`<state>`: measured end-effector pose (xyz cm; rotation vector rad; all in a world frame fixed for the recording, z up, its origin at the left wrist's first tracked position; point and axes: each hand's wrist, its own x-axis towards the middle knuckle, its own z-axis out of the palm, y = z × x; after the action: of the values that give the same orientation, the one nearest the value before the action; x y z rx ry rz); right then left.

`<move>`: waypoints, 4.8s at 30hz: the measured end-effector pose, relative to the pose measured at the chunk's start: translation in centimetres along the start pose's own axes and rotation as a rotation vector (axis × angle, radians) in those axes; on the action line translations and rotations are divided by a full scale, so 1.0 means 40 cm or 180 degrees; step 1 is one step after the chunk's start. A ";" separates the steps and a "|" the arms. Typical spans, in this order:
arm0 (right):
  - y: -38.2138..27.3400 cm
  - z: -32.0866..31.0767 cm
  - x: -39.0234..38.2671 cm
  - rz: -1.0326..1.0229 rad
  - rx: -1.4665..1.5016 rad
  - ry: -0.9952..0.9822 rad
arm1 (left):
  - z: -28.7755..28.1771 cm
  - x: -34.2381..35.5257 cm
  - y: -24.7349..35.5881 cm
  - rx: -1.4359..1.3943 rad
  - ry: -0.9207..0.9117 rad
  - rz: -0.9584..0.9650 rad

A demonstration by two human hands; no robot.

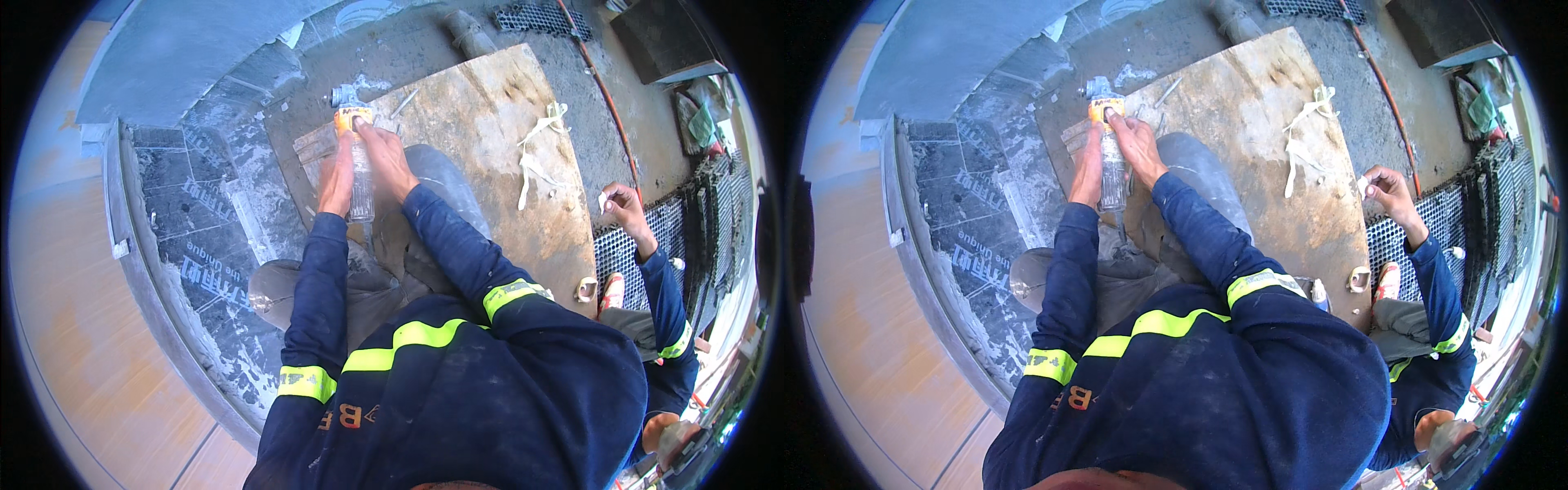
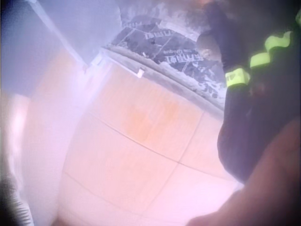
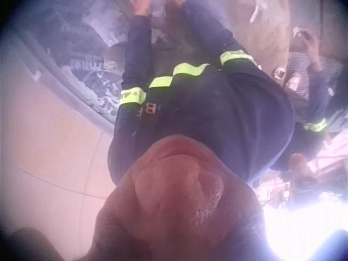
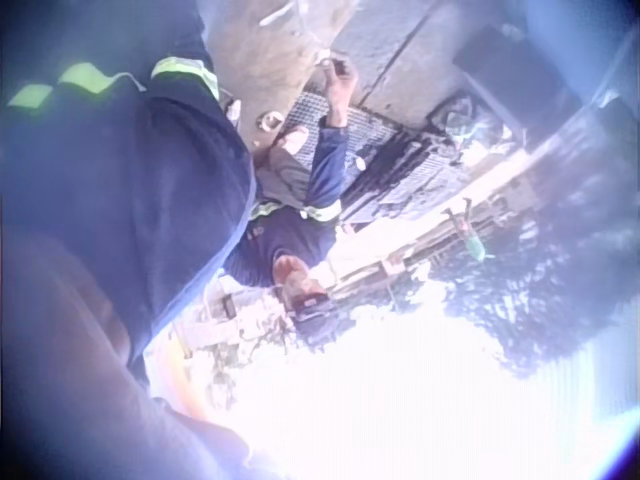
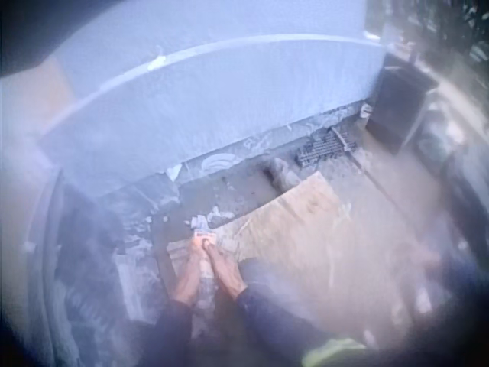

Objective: The person sits on a wooden board and wraps the body of a handheld power tool with white tape. A coworker assists by handing over tape and holding the tool while the person wraps it.

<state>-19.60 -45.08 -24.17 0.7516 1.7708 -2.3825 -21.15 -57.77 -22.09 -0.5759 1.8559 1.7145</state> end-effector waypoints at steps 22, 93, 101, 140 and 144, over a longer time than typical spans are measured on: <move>0.061 -0.156 0.020 -0.0279 0.1860 -0.0132 | 0.377 -0.257 0.080 0.3104 0.1324 0.3496; -0.016 -0.136 0.004 -0.0497 -0.0498 0.0301 | 0.213 -0.114 0.013 0.2727 0.1423 0.3134; 0.050 -0.172 0.083 -0.0881 -0.0933 -0.0014 | 0.251 -0.084 0.003 0.2791 0.1534 0.2852; 0.000 -0.081 0.062 -0.0051 -0.1147 0.0693 | 0.171 -0.029 0.016 0.1671 0.1311 0.2292; 0.065 -0.127 0.120 -0.0075 -0.0623 0.0692 | 0.132 -0.120 -0.012 0.2103 0.1143 0.1651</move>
<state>-21.21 -40.21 -29.60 0.9986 2.0676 -2.1688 -16.65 -52.82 -19.58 -0.1327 2.8380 1.1773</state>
